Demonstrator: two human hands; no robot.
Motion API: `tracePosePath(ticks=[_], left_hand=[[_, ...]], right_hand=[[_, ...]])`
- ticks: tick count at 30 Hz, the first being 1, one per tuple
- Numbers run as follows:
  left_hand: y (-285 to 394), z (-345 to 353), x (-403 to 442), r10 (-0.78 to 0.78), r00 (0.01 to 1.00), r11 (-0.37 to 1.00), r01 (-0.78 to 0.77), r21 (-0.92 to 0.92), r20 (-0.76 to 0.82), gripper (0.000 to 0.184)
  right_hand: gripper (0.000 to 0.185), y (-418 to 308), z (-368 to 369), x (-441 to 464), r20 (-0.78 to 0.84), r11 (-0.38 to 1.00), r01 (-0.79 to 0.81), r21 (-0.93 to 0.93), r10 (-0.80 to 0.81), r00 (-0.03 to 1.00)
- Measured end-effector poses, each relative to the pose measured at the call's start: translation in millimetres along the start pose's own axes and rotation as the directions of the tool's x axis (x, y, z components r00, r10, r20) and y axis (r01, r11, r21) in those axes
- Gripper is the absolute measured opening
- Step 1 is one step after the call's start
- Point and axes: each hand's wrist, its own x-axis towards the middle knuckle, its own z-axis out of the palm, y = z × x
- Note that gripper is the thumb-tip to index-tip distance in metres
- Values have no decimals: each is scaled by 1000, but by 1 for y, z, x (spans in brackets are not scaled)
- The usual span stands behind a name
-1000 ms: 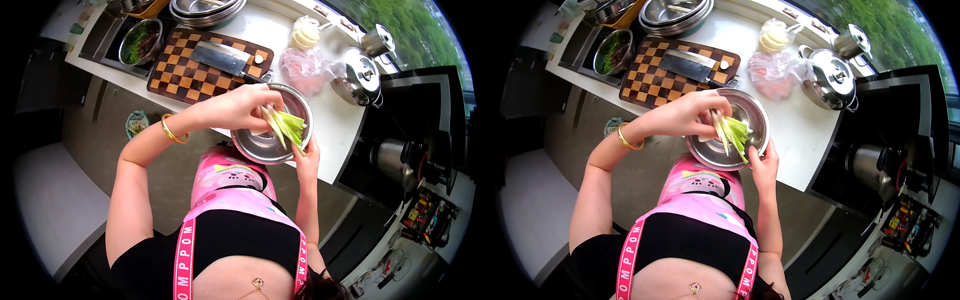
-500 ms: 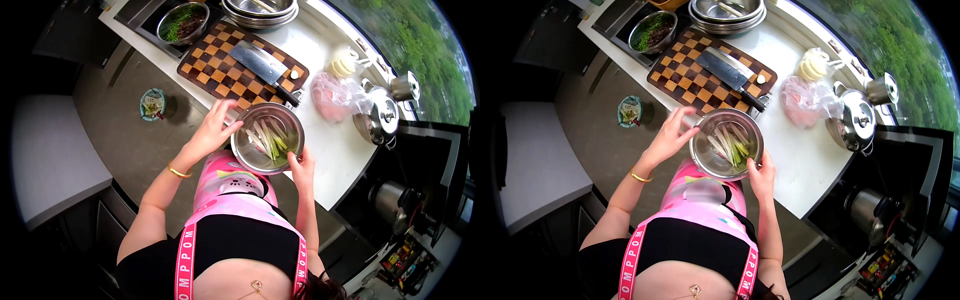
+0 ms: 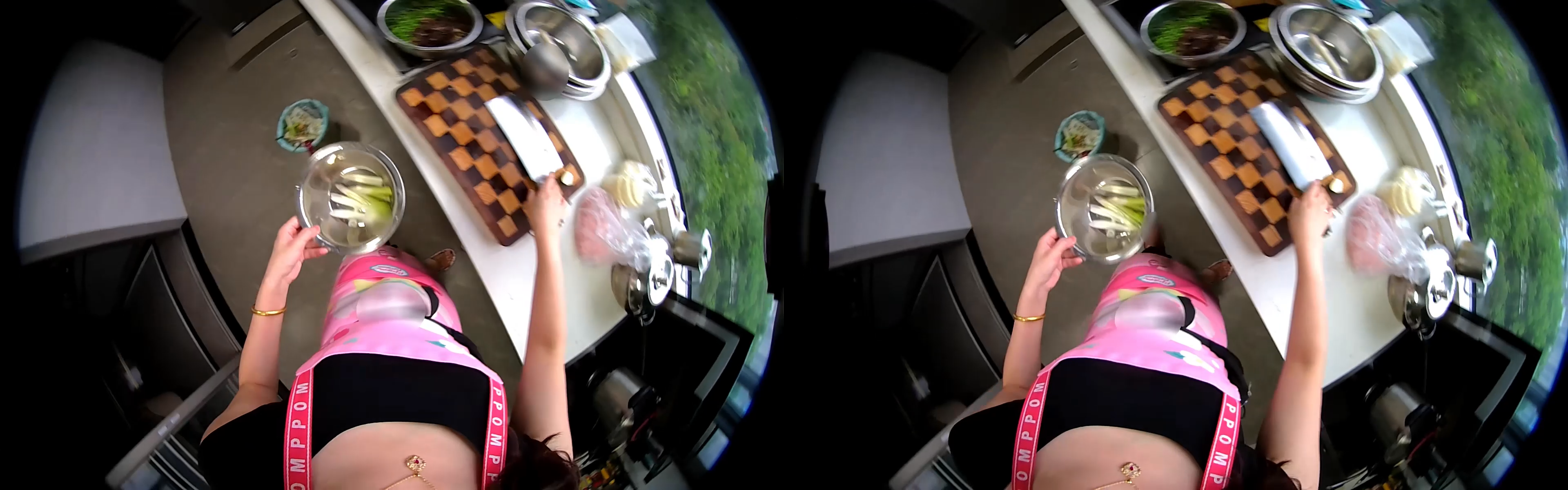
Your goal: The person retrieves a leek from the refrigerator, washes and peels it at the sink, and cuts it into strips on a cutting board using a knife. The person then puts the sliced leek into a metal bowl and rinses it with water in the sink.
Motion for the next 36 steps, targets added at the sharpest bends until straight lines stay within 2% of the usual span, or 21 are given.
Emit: tracePosePath(ticks=[2, 4, 6, 8, 10, 11, 14, 17, 20, 21, 22, 24, 25, 26, 28, 30, 32, 34, 36], left_hand=[[9, -45, -1, 22, 996, 998, -27, -54, -81, 11], [19, -91, 8, 112, 971, 978, -145, -147, -212, 10], [28, -139, 20, 161, 946, 965, -211, -158, -280, 11], [50, -179, 32, 144, 923, 963, -213, -164, -356, 12], [67, -220, 47, 169, 916, 955, -244, -171, -364, 11], [76, -237, 54, 212, 908, 945, -285, -162, -363, 11], [103, -273, 82, 201, 901, 947, -280, -161, -384, 11], [134, -285, 120, 225, 909, 930, -308, -200, -351, 11], [160, -280, 166, 243, 918, 917, -323, -235, -315, 10], [167, -277, 183, 253, 925, 908, -329, -261, -285, 10], [177, -271, 201, 263, 932, 900, -331, -285, -251, 10], [203, -253, 229, 251, 948, 896, -304, -325, -195, 10], [213, -248, 244, 241, 955, 898, -286, -334, -171, 11], [224, -242, 260, 232, 962, 900, -269, -342, -147, 12], [244, -236, 287, 242, 963, 899, -268, -346, -115, 13], [266, -232, 311, 257, 962, 897, -273, -347, -90, 14], [282, -233, 328, 232, 961, 891, -272, -362, -152, 16], [296, -237, 345, 236, 955, 890, -286, -354, -178, 16], [308, -251, 357, 224, 952, 900, -284, -331, -207, 16]], right_hand=[[51, 1, 23, 14, -90, 1000, 15, -5, -16, 996], [50, -11, 23, 15, -150, 999, 31, -24, -34, 988], [45, -13, 24, 15, -117, 999, -28, 22, 30, 993], [43, -19, 23, 7, -193, 998, -41, 52, 51, 980], [43, -69, -14, -8, -131, 958, -286, -1, 284, 950], [43, -74, -17, -17, -184, 949, -315, -7, 309, 933], [38, -90, -26, -36, -300, 884, -464, 52, 457, 837], [31, -109, -51, -45, -408, 893, -431, 127, 443, 798], [23, -121, -73, -34, -447, 831, -334, 445, 530, 721], [22, -129, -79, -25, -496, 812, -201, 548, 509, 703], [21, -145, -94, -13, -477, 801, -257, 541, 544, 691], [20, -198, -130, 16, -376, 720, -228, 656, 573, 728], [16, -206, -129, 36, -362, 576, -33, 817, 556, 748], [13, -216, -135, 54, -362, 562, 12, 827, 515, 777], [10, -249, -147, 98, -308, 441, 67, 895, 501, 809], [9, -290, -162, 151, -236, 363, 70, 929, 436, 868], [10, -326, -172, 209, -71, 244, -21, 970, 361, 930], [11, -350, -167, 276, 89, 31, -99, 995, 248, 965], [11, -369, -149, 346, 127, 9, -129, 992, 117, 985]])
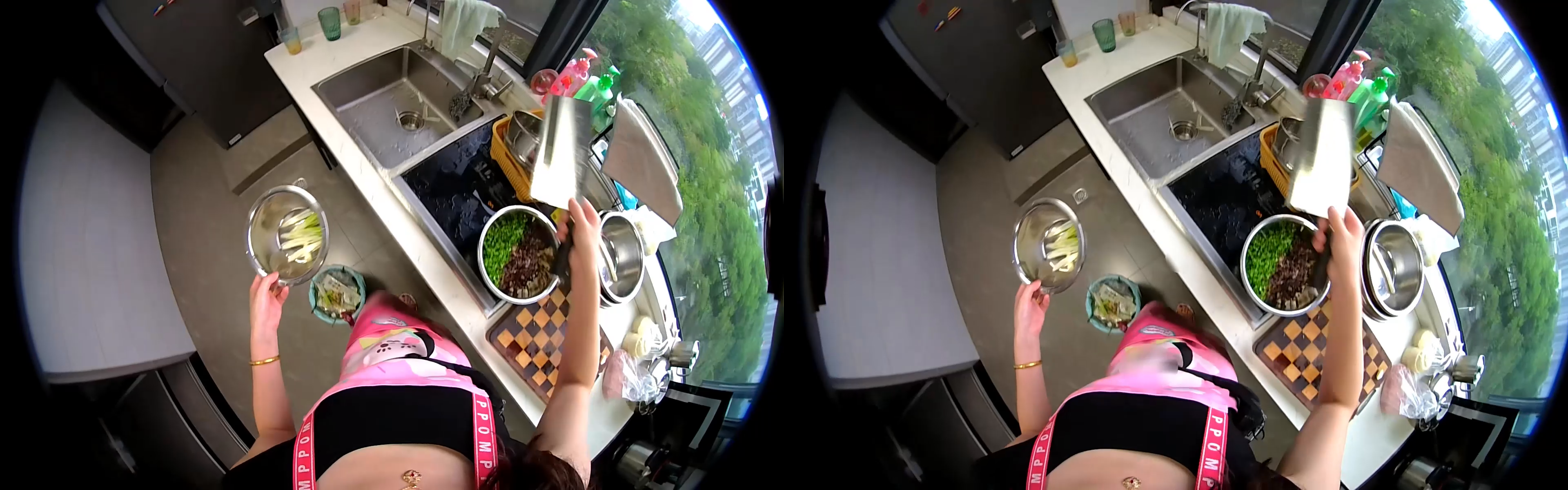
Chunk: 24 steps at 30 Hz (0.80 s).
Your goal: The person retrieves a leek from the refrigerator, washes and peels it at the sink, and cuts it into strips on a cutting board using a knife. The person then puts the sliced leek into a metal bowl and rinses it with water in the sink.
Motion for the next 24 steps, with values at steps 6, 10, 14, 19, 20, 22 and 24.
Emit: tracePosePath(ticks=[6, 10, 14, 19, 20, 22, 24], left_hand=[[47, 19, 61, 37, 996, 999, -36, 10, -87, 12], [76, 54, 139, 54, 998, 997, -52, 53, -42, 14], [97, 103, 245, -8, 995, 992, -4, 124, 98, 17], [130, 162, 384, -199, 947, 967, 148, 208, 252, 13], [139, 169, 409, -244, 931, 957, 184, 226, 272, 12], [159, 175, 444, -297, 909, 937, 217, 275, 294, 10], [183, 182, 483, -311, 890, 926, 206, 315, 334, 9]], right_hand=[[6, 24, 69, 143, -12, 994, -81, 72, 82, 997], [6, 28, 99, 189, -26, 993, -108, 38, 109, 994], [3, 47, 135, 255, -138, 988, -134, -77, 123, 983], [3, 106, 150, 336, -441, 977, -135, -166, 49, 896], [1, 112, 158, 336, -493, 977, -141, -157, 46, 869], [4, 112, 182, 324, -531, 995, -88, -56, 45, 846], [6, 99, 214, 286, -464, 992, -121, 25, 118, 878]])
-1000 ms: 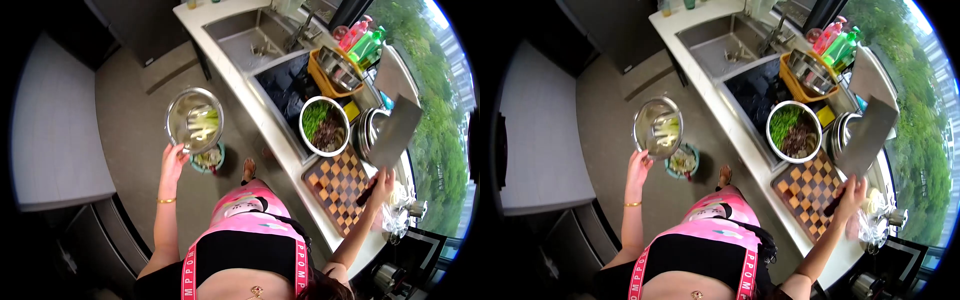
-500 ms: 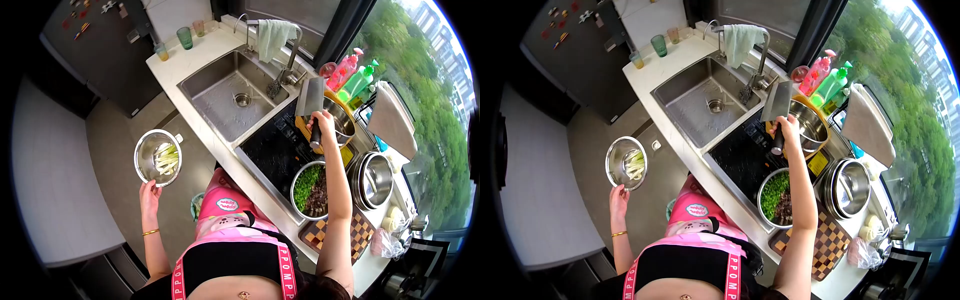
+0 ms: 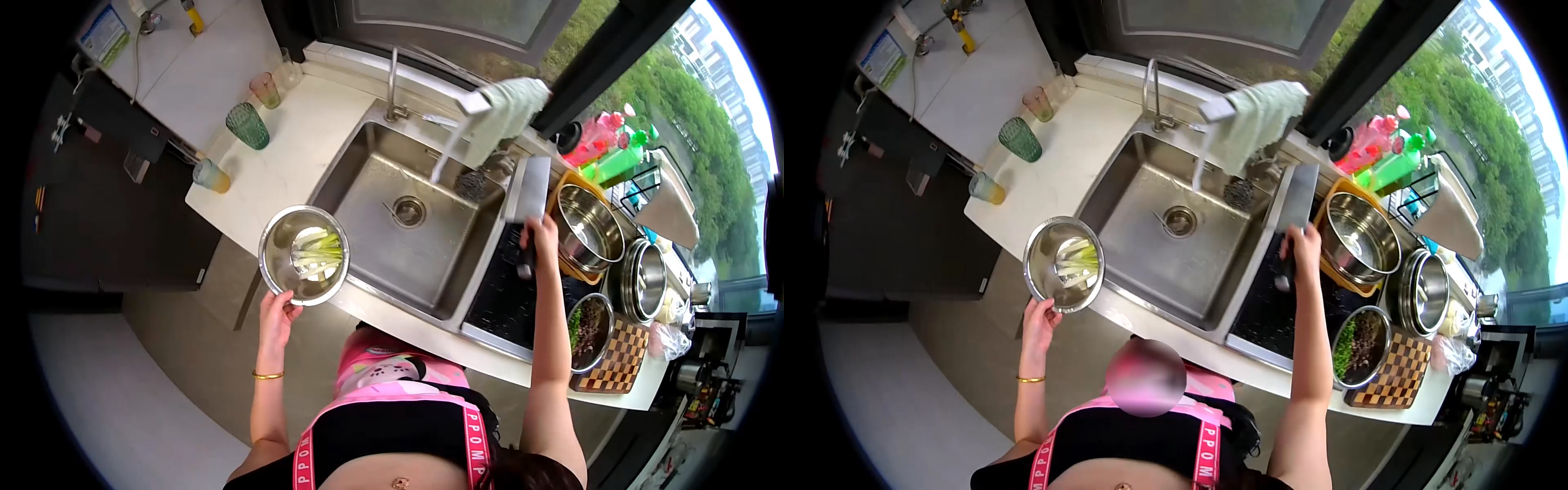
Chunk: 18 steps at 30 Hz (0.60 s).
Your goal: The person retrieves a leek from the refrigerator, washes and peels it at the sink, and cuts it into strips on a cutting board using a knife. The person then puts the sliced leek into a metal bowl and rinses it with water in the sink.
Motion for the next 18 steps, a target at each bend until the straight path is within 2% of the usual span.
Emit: tracePosePath(ticks=[2, 4, 7, 8, 12, 18], left_hand=[[15, -11, 19, -37, 999, 998, 38, 57, -10, 8], [27, -18, 37, -65, 998, 994, 64, 85, 16, 7], [38, -23, 58, -61, 997, 992, 56, 110, 42, 7], [39, -25, 60, -74, 996, 991, 68, 117, 43, 7], [47, -22, 65, -81, 995, 990, 74, 122, 56, 9], [54, -25, 51, -98, 995, 976, 90, 198, 27, 12]], right_hand=[[7, -4, 11, -55, 113, 990, -136, -25, 137, 984], [8, 23, 17, -83, 328, 851, -433, 296, 335, 883], [12, 51, 71, -95, 363, 828, -471, 303, 357, 861], [10, 62, 85, -83, 427, 813, -473, 339, 315, 848], [8, 90, 131, -18, 386, 829, -415, 376, 267, 883], [7, 99, 149, 36, 448, 737, -414, 535, 167, 878]])
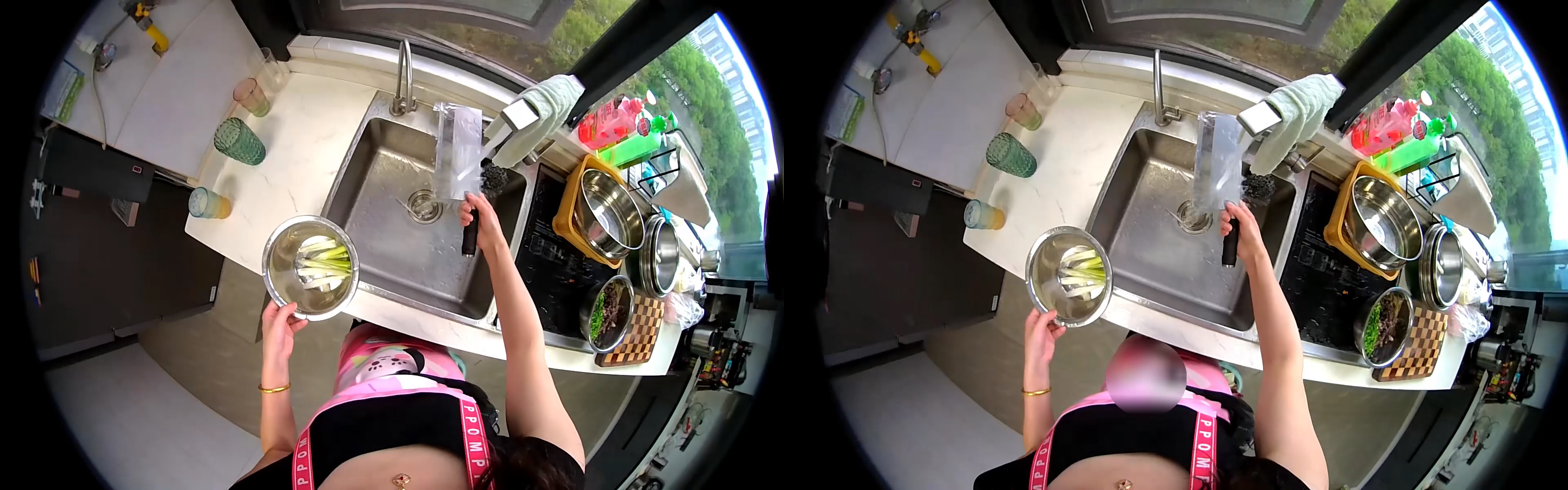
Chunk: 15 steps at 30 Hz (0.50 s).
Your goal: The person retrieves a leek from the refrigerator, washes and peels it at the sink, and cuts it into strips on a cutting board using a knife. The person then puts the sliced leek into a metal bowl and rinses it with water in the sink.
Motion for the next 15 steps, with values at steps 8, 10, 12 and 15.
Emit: tracePosePath(ticks=[8, 10, 12, 15], left_hand=[[1, 7, 13, -26, 998, 1000, 25, 17, 51, 6], [4, 16, 21, -5, 997, 1000, 3, 17, 73, 4], [6, 24, 21, -15, 998, 999, 13, 32, 68, 4], [5, 29, 21, -11, 995, 1000, 8, 30, 98, 5]], right_hand=[[11, -4, 5, -70, -146, 992, -24, -123, 5, 989], [12, -3, -5, -84, -164, 989, -41, -141, 17, 986], [12, -1, -7, -85, -168, 990, -39, -136, 15, 986], [13, -1, 2, -61, -182, 981, 41, -192, -77, 980]])
